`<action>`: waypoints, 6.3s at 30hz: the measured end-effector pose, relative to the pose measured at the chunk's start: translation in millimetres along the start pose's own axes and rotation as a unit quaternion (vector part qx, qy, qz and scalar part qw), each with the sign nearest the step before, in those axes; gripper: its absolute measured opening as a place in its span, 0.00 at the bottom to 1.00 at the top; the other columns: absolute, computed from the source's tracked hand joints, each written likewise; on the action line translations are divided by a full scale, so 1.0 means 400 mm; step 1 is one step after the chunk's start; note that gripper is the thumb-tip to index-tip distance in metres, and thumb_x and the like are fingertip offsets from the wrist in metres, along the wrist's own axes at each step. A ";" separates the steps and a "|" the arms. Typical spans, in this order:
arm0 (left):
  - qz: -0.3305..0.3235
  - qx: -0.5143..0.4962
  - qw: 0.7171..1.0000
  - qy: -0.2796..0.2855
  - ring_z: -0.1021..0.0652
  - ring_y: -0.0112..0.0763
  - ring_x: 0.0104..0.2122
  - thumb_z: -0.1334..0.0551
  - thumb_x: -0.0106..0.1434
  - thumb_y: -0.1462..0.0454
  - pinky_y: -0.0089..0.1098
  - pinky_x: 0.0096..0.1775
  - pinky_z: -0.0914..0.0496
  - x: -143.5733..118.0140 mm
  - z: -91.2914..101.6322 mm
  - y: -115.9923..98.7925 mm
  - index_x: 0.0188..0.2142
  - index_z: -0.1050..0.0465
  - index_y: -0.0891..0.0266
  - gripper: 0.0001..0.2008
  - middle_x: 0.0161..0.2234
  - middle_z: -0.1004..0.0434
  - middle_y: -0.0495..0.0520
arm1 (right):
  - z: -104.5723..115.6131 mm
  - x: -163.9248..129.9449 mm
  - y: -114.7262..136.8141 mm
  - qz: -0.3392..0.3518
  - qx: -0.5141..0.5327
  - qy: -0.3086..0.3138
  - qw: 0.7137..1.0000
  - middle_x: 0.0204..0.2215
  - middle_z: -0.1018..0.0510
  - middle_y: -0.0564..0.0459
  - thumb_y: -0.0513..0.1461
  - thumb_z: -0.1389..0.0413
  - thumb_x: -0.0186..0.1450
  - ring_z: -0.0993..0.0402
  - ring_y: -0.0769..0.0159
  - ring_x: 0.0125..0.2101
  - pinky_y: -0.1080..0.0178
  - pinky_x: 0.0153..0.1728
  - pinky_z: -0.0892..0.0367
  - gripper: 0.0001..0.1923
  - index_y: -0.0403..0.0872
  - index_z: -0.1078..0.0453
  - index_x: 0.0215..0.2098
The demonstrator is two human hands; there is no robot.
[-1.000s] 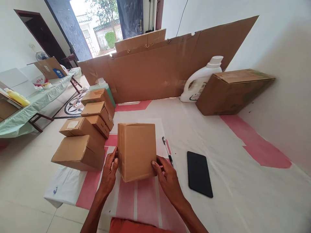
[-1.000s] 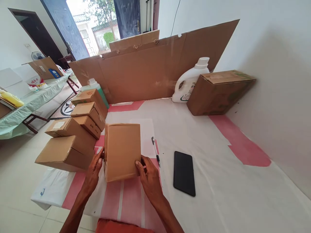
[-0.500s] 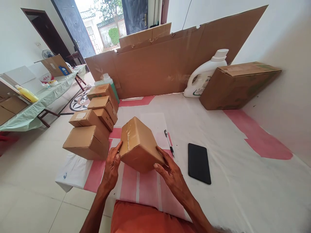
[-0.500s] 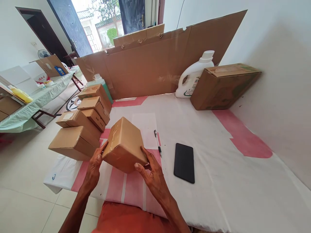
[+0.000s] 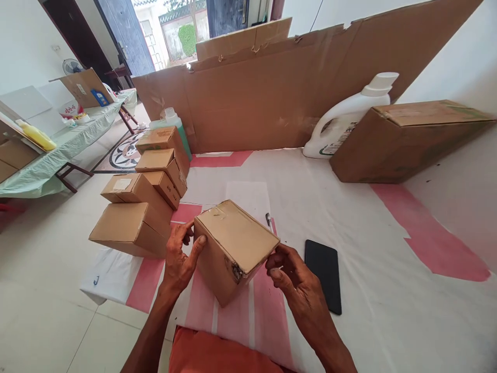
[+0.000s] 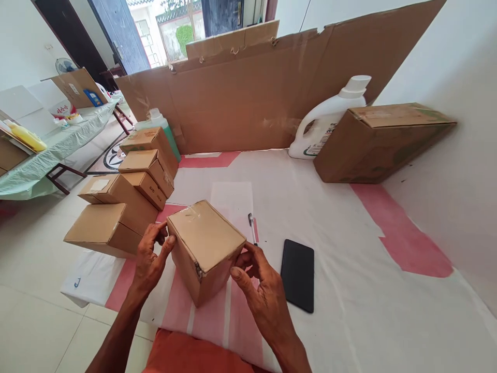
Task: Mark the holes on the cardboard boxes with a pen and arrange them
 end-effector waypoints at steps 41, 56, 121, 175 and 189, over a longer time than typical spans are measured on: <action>-0.071 0.187 0.975 0.093 0.21 0.43 0.38 0.31 0.60 0.61 0.44 0.45 0.38 -0.055 -0.171 -0.153 0.35 0.19 0.56 0.04 0.33 0.17 0.52 | -0.097 0.003 -0.078 -0.211 0.073 0.015 0.975 0.61 0.28 0.40 0.53 0.45 0.62 0.29 0.50 0.59 0.49 0.58 0.30 0.33 0.46 0.33 0.60; -0.021 0.183 0.969 0.165 0.20 0.44 0.41 0.36 0.65 0.56 0.46 0.49 0.38 -0.033 -0.196 -0.114 0.33 0.19 0.54 0.08 0.35 0.17 0.50 | 0.138 -0.049 -0.150 -0.190 -0.278 -0.163 0.928 0.55 0.26 0.29 0.58 0.39 0.67 0.29 0.38 0.57 0.43 0.55 0.31 0.39 0.35 0.31 0.61; -0.070 0.193 0.948 0.244 0.23 0.49 0.48 0.27 0.57 0.41 0.48 0.53 0.38 -0.069 -0.244 -0.039 0.49 0.28 0.57 0.31 0.45 0.20 0.56 | 0.029 0.078 -0.020 0.001 -0.083 -0.079 0.993 0.36 0.20 0.52 0.46 0.44 0.71 0.26 0.67 0.27 0.63 0.31 0.30 0.11 0.49 0.29 0.35; -0.112 0.200 0.941 0.249 0.26 0.44 0.41 0.42 0.70 0.61 0.44 0.46 0.38 -0.075 -0.245 -0.043 0.45 0.25 0.59 0.09 0.40 0.23 0.56 | -0.260 -0.178 0.041 -0.308 0.571 0.201 0.734 0.45 0.15 0.36 0.65 0.52 0.72 0.17 0.53 0.39 0.51 0.47 0.24 0.41 0.38 0.19 0.50; -0.122 0.195 0.942 0.243 0.28 0.42 0.41 0.41 0.72 0.62 0.42 0.45 0.39 -0.079 -0.259 -0.021 0.45 0.25 0.58 0.06 0.40 0.24 0.53 | -0.300 -0.189 0.004 -0.381 0.589 0.195 0.685 0.40 0.14 0.38 0.60 0.45 0.69 0.16 0.53 0.36 0.50 0.43 0.22 0.34 0.38 0.19 0.48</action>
Point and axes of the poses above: each hand's wrist, its own x-axis towards the middle knuckle, its own z-axis out of the back of the hand, y = z × x, the point moved 9 cm from there along x, towards the middle knuckle
